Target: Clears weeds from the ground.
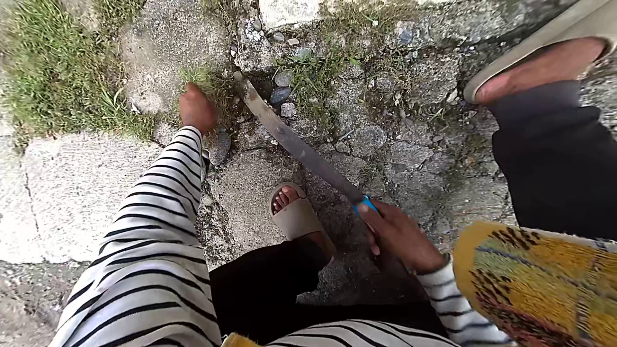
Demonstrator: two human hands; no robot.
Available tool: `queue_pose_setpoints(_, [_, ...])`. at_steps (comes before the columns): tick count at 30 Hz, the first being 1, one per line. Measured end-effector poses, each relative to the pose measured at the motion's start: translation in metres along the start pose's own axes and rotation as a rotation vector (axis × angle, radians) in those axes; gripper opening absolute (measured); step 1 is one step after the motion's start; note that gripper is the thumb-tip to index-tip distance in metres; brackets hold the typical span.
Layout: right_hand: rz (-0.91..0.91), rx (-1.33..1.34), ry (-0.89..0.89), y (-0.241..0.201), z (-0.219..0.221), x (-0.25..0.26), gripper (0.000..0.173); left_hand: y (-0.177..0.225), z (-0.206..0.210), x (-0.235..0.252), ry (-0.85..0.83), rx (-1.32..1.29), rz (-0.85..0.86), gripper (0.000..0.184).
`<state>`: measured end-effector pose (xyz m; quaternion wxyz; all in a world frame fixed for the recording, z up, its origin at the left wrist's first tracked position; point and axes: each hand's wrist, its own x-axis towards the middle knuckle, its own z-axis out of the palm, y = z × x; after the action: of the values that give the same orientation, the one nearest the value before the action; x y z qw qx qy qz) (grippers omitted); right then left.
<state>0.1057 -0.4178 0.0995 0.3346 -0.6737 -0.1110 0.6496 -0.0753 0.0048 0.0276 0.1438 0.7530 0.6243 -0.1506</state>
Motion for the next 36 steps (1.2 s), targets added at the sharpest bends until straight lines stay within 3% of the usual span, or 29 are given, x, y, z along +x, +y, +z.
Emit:
queue_pose_setpoints(3, [0.093, 0.032, -0.053, -0.001, -0.002, 0.028, 0.040, -0.018, 0.019, 0.001, 0.034, -0.135, -0.135, 0.058])
queue_pose_setpoints(6, [0.072, 0.022, -0.027, 0.015, -0.020, 0.031, 0.037, -0.024, 0.041, -0.008, 0.090, -0.134, -0.178, 0.056])
queue_pose_setpoints(12, [0.009, -0.241, -0.028, -0.012, -0.015, 0.056, 0.037, -0.024, 0.046, -0.012, 0.164, -0.261, -0.283, 0.059])
queue_pose_setpoints(20, [0.131, 0.033, -0.162, 0.007, -0.034, 0.074, 0.041, -0.022, 0.046, -0.015, 0.142, -0.304, -0.311, 0.056])
queue_pose_setpoints(23, [0.021, -0.258, -0.036, 0.006, -0.014, 0.067, 0.035, -0.020, 0.046, -0.018, 0.162, -0.319, -0.314, 0.057])
queue_pose_setpoints(26, [-0.049, -0.488, 0.043, -0.002, -0.015, 0.063, 0.041, -0.015, 0.044, -0.023, 0.200, -0.288, -0.263, 0.055])
queue_pose_setpoints(29, [0.036, -0.308, -0.061, -0.011, -0.022, 0.070, 0.037, -0.007, 0.042, -0.015, 0.190, -0.257, -0.176, 0.055])
queue_pose_setpoints(32, [0.132, -0.016, -0.173, -0.003, -0.013, 0.065, 0.039, -0.005, 0.049, -0.012, 0.200, -0.318, -0.215, 0.055])
queue_pose_setpoints(34, [0.067, -0.153, -0.115, -0.001, -0.003, 0.066, 0.039, -0.004, 0.047, -0.016, 0.225, -0.330, -0.266, 0.055])
queue_pose_setpoints(36, [-0.043, -0.521, 0.007, -0.009, 0.000, 0.069, 0.044, -0.003, 0.046, -0.019, 0.231, -0.302, -0.265, 0.053])
